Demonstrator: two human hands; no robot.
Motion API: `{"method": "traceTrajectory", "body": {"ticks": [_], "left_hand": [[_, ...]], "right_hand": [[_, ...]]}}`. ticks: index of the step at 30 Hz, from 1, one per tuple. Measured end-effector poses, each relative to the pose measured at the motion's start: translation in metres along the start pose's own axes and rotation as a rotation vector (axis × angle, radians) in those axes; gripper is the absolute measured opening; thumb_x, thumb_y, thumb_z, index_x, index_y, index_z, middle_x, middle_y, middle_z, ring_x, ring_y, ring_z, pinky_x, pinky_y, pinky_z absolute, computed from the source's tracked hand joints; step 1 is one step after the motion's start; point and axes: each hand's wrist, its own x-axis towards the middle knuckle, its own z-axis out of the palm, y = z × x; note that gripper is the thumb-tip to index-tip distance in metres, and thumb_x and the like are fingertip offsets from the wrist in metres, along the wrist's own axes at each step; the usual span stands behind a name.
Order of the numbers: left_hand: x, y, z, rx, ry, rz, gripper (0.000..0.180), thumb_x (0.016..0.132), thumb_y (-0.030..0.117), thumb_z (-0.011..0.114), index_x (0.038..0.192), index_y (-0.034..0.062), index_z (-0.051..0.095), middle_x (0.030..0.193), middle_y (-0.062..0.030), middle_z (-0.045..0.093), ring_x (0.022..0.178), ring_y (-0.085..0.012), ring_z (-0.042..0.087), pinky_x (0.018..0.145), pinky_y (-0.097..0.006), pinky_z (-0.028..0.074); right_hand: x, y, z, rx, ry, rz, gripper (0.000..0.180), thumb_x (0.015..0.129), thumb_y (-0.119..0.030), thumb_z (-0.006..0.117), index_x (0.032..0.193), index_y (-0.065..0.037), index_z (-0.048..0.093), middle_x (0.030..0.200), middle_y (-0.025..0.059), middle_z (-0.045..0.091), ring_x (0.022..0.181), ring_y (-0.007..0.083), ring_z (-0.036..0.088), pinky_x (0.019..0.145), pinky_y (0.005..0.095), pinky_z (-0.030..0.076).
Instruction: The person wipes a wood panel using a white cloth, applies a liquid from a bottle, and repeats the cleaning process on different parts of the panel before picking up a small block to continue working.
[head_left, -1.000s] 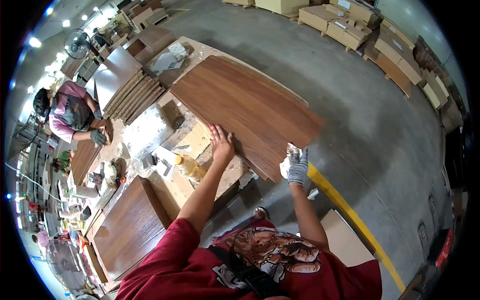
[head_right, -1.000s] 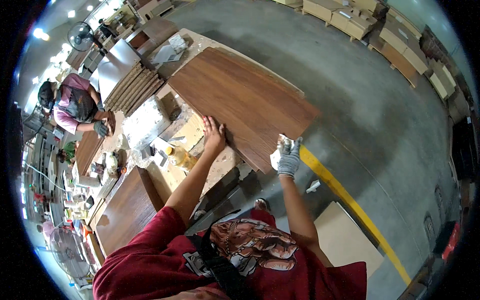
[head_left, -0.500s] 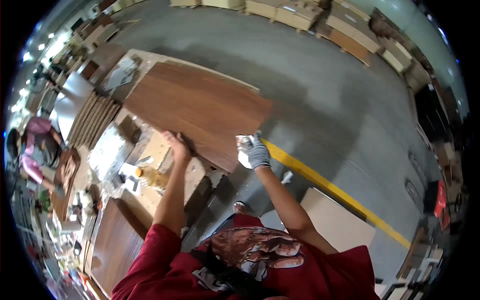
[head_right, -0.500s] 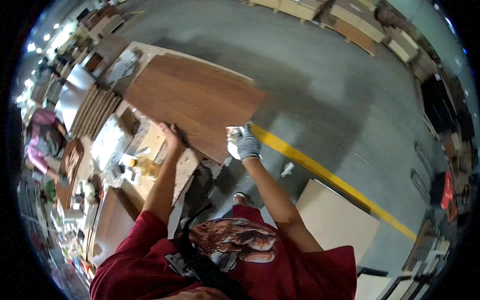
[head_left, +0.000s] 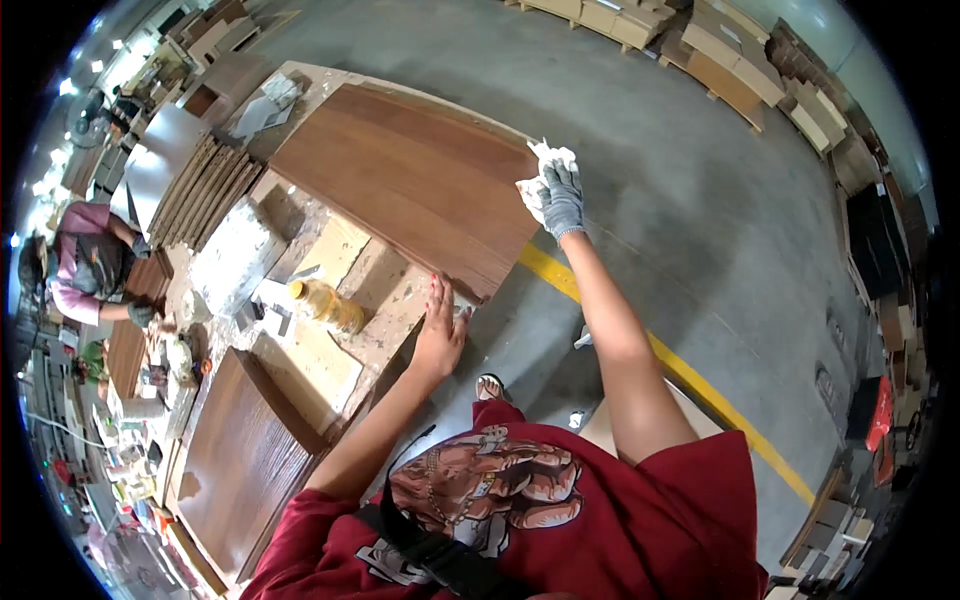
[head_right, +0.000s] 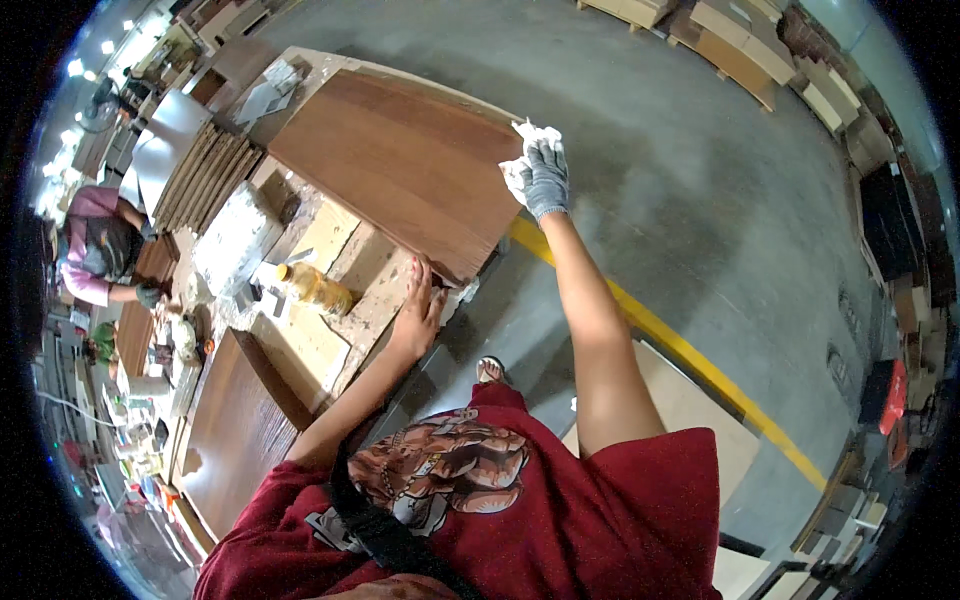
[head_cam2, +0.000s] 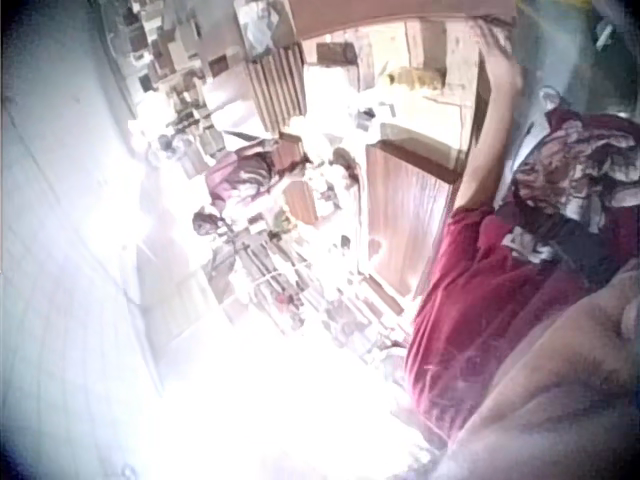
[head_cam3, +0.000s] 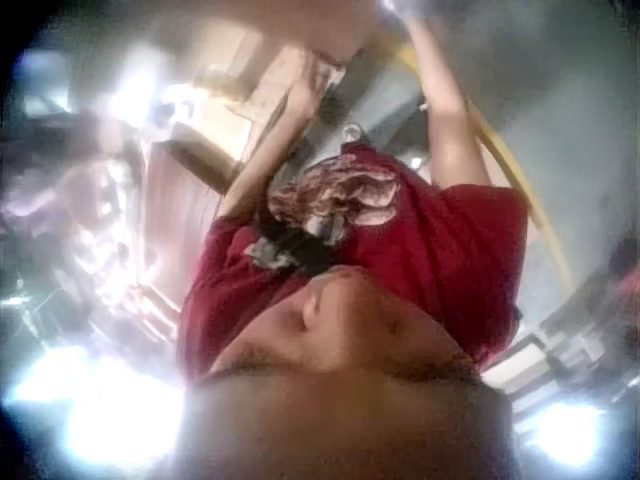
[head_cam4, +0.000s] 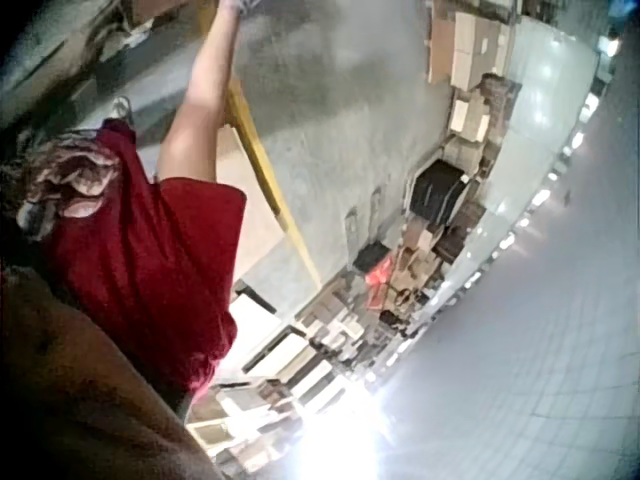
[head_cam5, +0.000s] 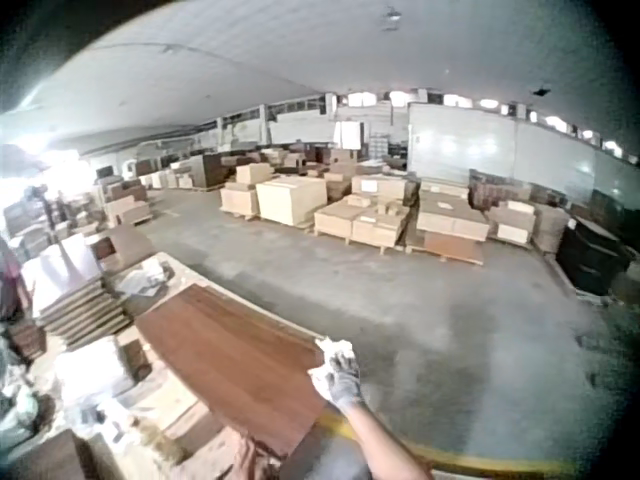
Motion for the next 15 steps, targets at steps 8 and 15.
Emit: {"method": "traceTrajectory", "body": {"ticks": [8,15], "left_hand": [[-0.109,-0.034,-0.055,-0.448,-0.068,-0.197,0.055,0.107,0.028,0.044,0.151,-0.0042,0.035,0.164,-0.0241,0.018,0.153,-0.0298,0.017,0.122,-0.036,0.02],[-0.223,0.002,-0.159,-0.714,-0.315,-0.029,0.046,0.109,0.022,0.04,0.145,-0.0058,0.044,0.155,-0.0167,0.043,0.142,-0.0213,0.039,0.117,-0.032,0.027]], "right_hand": [[-0.141,-0.154,-0.055,0.423,-0.091,0.065,0.046,0.096,-0.023,0.054,0.14,-0.008,0.057,0.149,0.015,0.049,0.142,0.0385,0.037,0.121,0.0455,0.024],[-0.315,-0.247,-0.107,1.169,-0.325,0.341,0.042,0.096,-0.005,0.053,0.138,-0.006,0.056,0.136,0.0131,0.06,0.132,0.0277,0.051,0.113,0.0392,0.039]]}}
